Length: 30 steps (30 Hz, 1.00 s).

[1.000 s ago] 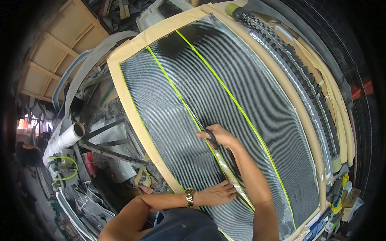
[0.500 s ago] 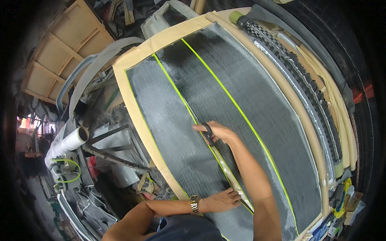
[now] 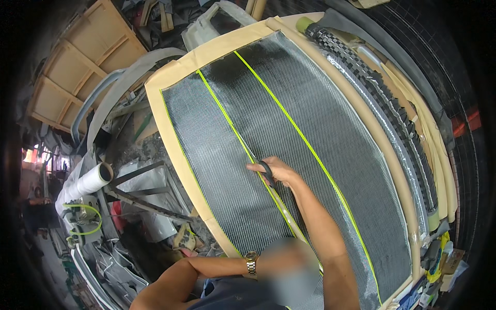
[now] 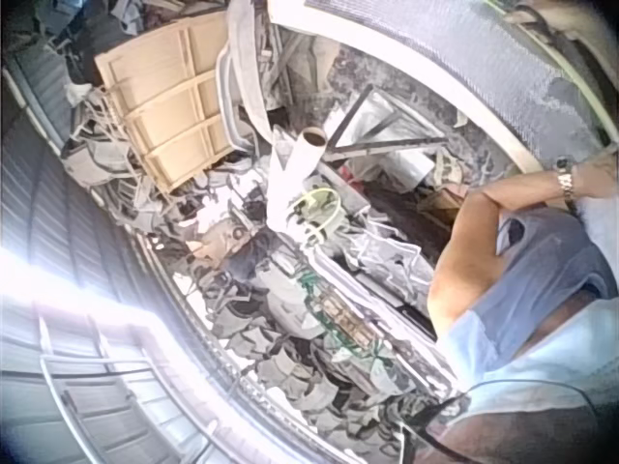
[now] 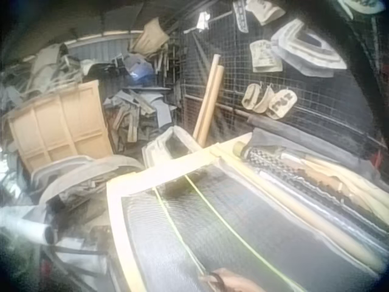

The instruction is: The person cuts along a yellow guide line on a carbon fiber sheet using shears, wipes the surface with a cloth, and then rolls the sheet onto a cylindrical tube.

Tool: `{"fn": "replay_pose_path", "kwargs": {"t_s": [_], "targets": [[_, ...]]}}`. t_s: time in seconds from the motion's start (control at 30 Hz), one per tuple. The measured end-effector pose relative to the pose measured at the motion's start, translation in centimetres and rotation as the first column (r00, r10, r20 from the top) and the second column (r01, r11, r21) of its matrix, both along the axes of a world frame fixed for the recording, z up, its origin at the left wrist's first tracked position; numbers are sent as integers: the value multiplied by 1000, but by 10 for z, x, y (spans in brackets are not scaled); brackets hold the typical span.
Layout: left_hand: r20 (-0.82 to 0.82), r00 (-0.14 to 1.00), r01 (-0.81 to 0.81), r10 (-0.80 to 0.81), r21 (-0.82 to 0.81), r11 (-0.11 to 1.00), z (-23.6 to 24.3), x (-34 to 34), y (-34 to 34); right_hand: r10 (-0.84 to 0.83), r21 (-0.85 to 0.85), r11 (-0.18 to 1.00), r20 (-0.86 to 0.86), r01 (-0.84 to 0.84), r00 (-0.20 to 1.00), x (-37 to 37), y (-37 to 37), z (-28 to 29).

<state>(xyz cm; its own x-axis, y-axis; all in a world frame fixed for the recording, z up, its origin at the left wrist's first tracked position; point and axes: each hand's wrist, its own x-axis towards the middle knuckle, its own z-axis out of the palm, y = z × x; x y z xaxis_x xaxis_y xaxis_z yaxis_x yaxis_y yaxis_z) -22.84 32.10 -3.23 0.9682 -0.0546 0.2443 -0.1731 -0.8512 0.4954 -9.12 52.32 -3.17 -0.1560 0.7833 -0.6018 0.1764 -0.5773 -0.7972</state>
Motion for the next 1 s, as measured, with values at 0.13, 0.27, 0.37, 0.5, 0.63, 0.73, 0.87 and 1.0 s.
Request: {"fn": "replay_pose_path", "kwargs": {"t_s": [0.13, 0.27, 0.37, 0.5, 0.63, 0.73, 0.87, 1.0], "targets": [[-112, 992, 49, -53, -45, 998, 3, -1, 0, 56, 11, 998, -24, -56, 998, 2, 2, 4], [81, 997, -2, 3, -17, 1000, -2, -7, -2, 186, -159, 966, -121, -204, 975, 28, -21, 18], [24, 999, 49, -47, -109, 993, 16, -22, 12, 334, -191, 923, -31, -333, 942, 49, -65, 59], [5, 990, 141, -142, -153, 978, 18, -38, 17, 207, -102, 973, -20, -208, 978, 83, -175, 102], [-98, 942, 302, -322, -177, 937, 28, -39, 20, -111, -72, 991, -16, 110, 994, 90, -302, 127], [-41, 965, 239, -257, -252, 938, 23, -41, 13, -231, -44, 972, 2, 231, 973, 77, -375, 127], [-98, 981, 149, -167, -172, 974, 11, -34, 11, -402, 10, 915, -6, 402, 915, 49, -429, 127], [-128, 986, 81, -105, -180, 980, 30, -8, 28, -485, 38, 869, -123, 493, 866, 36, -452, 95]]}}
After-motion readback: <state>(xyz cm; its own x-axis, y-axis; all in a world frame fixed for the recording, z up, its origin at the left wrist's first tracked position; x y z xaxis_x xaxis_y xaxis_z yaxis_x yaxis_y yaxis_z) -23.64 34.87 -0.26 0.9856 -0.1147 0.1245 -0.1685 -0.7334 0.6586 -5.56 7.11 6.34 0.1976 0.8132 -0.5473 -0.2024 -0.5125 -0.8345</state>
